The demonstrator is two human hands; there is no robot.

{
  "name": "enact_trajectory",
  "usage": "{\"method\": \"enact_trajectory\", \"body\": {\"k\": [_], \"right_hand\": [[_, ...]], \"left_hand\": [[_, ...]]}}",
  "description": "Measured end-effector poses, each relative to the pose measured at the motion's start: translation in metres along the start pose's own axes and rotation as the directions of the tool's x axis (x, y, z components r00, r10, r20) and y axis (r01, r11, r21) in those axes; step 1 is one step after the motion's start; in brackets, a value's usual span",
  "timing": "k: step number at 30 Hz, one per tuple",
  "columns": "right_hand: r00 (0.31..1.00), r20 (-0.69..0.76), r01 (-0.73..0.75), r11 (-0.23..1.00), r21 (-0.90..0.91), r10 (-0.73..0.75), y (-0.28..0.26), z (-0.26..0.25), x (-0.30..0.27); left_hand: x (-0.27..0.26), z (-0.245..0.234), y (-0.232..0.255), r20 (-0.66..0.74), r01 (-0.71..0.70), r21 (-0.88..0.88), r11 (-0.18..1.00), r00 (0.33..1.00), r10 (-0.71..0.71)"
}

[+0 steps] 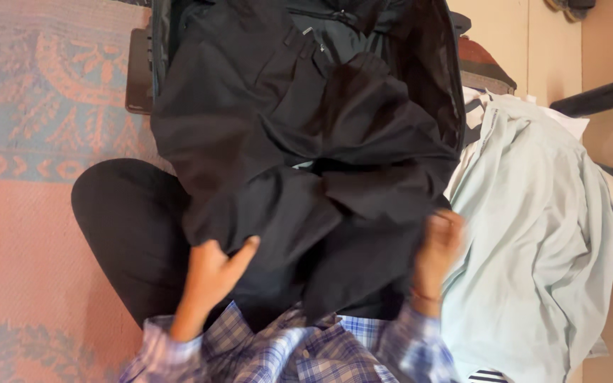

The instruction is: The person buttons a light blue shirt, folds it, and places it into a suitcase before unfolding and rearranging a pair of black trousers inside the suitcase.

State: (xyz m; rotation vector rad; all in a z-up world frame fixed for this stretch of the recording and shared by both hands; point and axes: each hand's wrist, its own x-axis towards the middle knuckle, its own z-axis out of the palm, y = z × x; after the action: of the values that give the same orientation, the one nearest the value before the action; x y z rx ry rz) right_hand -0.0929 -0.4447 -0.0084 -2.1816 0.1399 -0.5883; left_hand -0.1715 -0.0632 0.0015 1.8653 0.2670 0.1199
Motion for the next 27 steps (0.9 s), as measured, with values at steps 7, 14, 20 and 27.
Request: {"method": "enact_trajectory", "body": {"k": [7, 14, 20, 27], "right_hand": [[0.882, -0.471, 0.059, 0.989, 0.133, 0.011, 0.002, -0.144, 0.01], [0.979, 0.005, -0.171, 0.838, -0.519, 0.203, -0.014, -0.153, -0.003], [0.848, 0.517, 0.037, 0.962, -0.272, 0.114, -0.035, -0.058, -0.032], [0.901, 0.42, 0.314, 0.836, -0.45, -0.113, -0.063, -0.023, -0.05]], "left_hand": [[-0.033, -0.138, 0.019, -0.136, 0.389, 0.59, 0.707, 0.912, -0.388], [-0.024, -0.128, 0.073, 0.34, 0.016, 0.893, 0.449, 0.629, -0.699], [0.05, -0.095, 0.155, 0.523, -0.364, 0.045, 0.93, 0.802, 0.288], [0.236, 0.04, 0.099, 0.322, -0.537, 0.583, 0.61, 0.841, 0.434]]}}
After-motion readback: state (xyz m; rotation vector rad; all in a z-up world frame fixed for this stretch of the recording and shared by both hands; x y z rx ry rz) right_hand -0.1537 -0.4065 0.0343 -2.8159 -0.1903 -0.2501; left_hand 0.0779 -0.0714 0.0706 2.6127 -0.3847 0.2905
